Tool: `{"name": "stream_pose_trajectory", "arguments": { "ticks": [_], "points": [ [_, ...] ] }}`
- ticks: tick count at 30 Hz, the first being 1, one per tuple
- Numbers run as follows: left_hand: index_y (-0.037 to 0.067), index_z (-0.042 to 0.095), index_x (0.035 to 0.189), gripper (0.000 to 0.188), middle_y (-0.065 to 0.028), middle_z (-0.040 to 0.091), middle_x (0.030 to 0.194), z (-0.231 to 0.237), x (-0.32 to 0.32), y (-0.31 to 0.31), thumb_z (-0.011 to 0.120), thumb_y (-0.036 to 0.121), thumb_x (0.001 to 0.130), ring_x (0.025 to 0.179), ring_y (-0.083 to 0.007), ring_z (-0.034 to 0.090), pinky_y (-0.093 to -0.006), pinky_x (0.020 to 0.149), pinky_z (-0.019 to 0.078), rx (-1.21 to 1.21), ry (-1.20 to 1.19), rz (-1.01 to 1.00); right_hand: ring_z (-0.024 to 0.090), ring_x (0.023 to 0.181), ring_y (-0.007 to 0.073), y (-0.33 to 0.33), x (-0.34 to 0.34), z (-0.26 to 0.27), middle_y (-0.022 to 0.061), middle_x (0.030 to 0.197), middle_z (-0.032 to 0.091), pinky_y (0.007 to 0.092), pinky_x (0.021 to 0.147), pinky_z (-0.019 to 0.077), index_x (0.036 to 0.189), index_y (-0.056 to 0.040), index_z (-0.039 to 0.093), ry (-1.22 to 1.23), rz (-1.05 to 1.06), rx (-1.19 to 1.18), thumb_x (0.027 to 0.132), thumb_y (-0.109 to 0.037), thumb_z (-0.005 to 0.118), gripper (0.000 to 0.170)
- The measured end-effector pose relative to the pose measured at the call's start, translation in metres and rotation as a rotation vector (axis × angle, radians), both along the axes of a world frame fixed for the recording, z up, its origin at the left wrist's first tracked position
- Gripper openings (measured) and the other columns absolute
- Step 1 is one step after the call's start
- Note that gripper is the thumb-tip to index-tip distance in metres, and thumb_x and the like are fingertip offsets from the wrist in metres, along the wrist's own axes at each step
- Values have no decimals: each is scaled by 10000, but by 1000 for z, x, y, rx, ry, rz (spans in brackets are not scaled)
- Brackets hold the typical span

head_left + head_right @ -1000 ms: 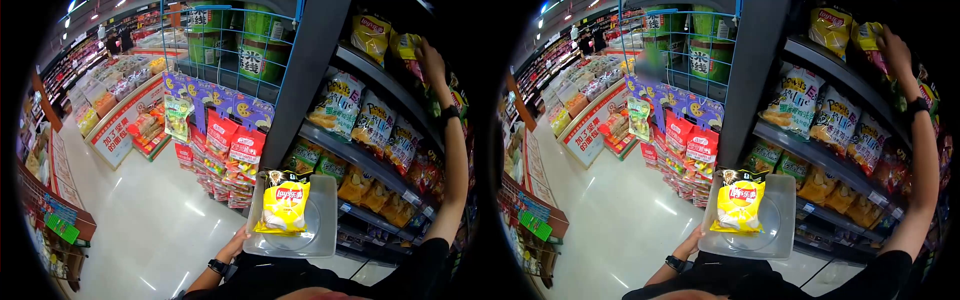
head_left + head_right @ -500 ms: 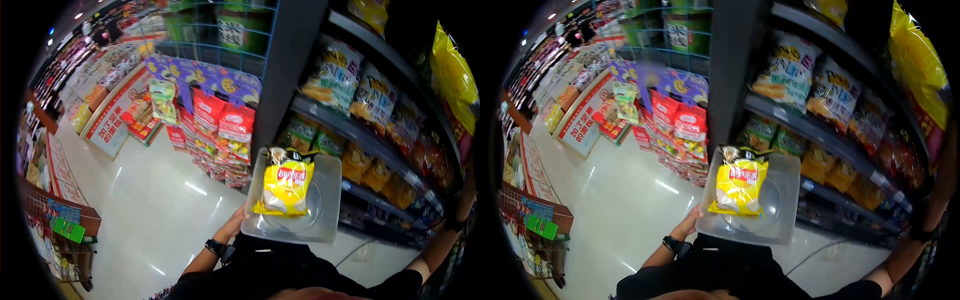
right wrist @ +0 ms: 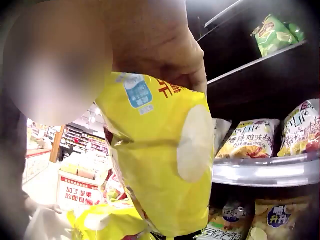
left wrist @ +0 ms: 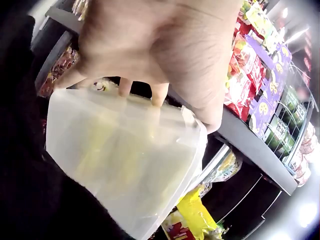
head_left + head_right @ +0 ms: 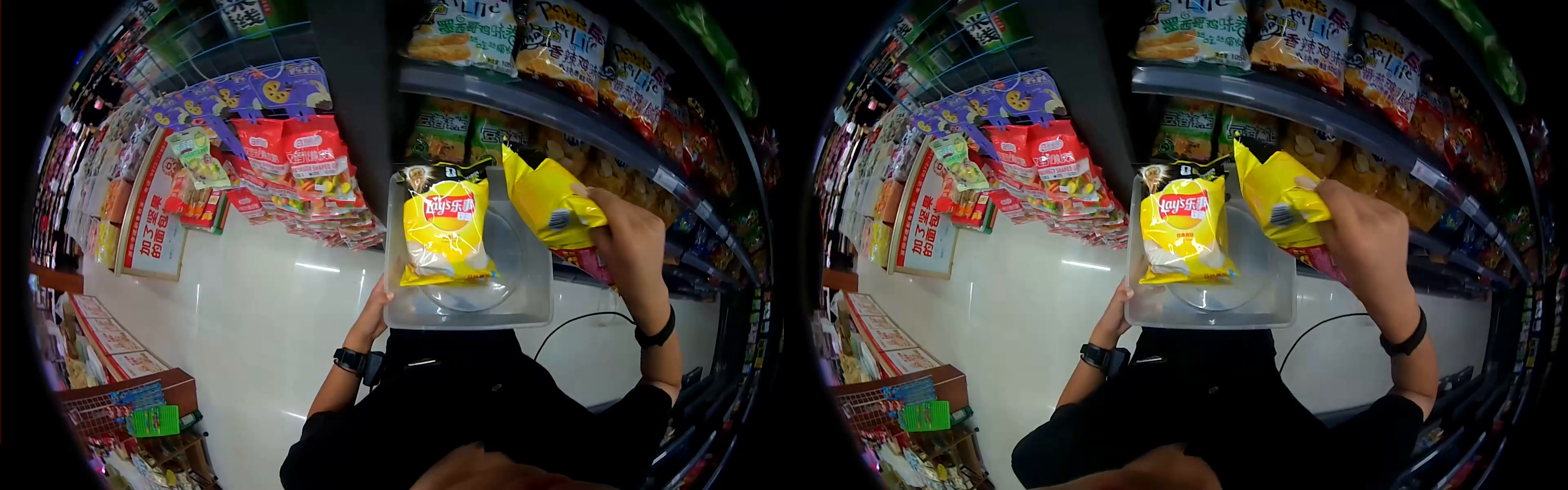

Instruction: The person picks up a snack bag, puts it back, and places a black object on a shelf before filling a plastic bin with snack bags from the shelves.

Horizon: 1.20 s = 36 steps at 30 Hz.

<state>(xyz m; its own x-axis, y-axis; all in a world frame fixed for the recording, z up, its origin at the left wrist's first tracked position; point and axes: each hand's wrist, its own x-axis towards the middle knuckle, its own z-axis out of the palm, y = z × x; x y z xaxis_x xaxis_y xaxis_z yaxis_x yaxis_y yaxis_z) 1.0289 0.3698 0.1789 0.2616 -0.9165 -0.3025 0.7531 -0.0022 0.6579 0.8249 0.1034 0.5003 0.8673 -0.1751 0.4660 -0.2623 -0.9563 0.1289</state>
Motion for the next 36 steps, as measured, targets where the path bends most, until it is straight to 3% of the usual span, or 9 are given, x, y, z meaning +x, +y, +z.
{"name": "stream_pose_trajectory", "arguments": {
  "ticks": [3,9,16,19,22,28,32,33,36],
  "points": [
    [107,194,1536,881,-122,402,1450,5,0,-3,627,341,804,1249,-271,496,-411,904,523,-13,-14,-14,667,720,213,1,5,-19,85,949,674,316,584,488,1021,-44,607,113,55,-86,635,-155,742,424],
    [100,196,1534,888,-130,393,1462,14,-3,-9,627,341,796,1277,-278,482,-416,910,526,-31,-5,-28,610,913,195,10,16,-74,100,1166,625,330,706,488,1062,-21,624,353,89,-236,772,-120,597,308],
    [85,215,1527,911,-134,402,1459,2,0,-10,655,328,767,1312,-274,455,-405,1039,431,25,-72,-22,490,1202,289,13,15,-105,113,1332,494,398,891,474,1099,-68,585,439,102,79,709,-129,704,412],
    [67,222,1521,909,-139,397,1465,3,1,-8,656,320,763,1333,-273,431,-392,1083,380,24,-56,-33,413,1304,367,5,4,-126,154,1377,455,507,983,425,1094,-79,597,441,61,368,708,-172,735,420],
    [52,224,1518,901,-139,392,1470,3,-3,-10,652,319,771,1345,-265,412,-375,1087,374,7,-68,-25,373,1330,410,1,-8,-161,184,1426,415,526,988,426,1160,-66,564,439,81,346,717,-165,735,485],
    [50,218,1523,890,-132,375,1485,5,-8,-12,645,304,785,1354,-256,399,-362,1106,344,33,-51,-39,377,1315,450,-2,-7,-204,246,1439,375,505,968,461,1292,-74,490,288,-37,320,702,-126,721,635],
    [49,215,1524,874,-135,360,1495,4,-11,-13,628,280,789,1363,-258,386,-368,1112,333,21,-46,-56,346,1342,482,-2,-16,-215,274,1466,330,470,1004,455,1302,-70,483,437,-134,315,699,-98,699,641],
    [47,214,1524,864,-130,354,1501,3,-10,-14,614,271,791,1366,-257,383,-375,1114,328,30,-85,-66,286,1371,505,-1,-15,-219,297,1486,277,491,1036,421,1326,-68,448,470,-186,484,704,-79,690,668],
    [50,240,1515,844,-123,375,1483,-6,-11,-16,607,279,790,1351,-257,400,-382,1110,331,34,-127,-71,256,1385,507,-14,-19,-247,312,1495,236,493,1063,389,1365,-65,392,327,-173,528,725,-69,679,701]
  ]
}}
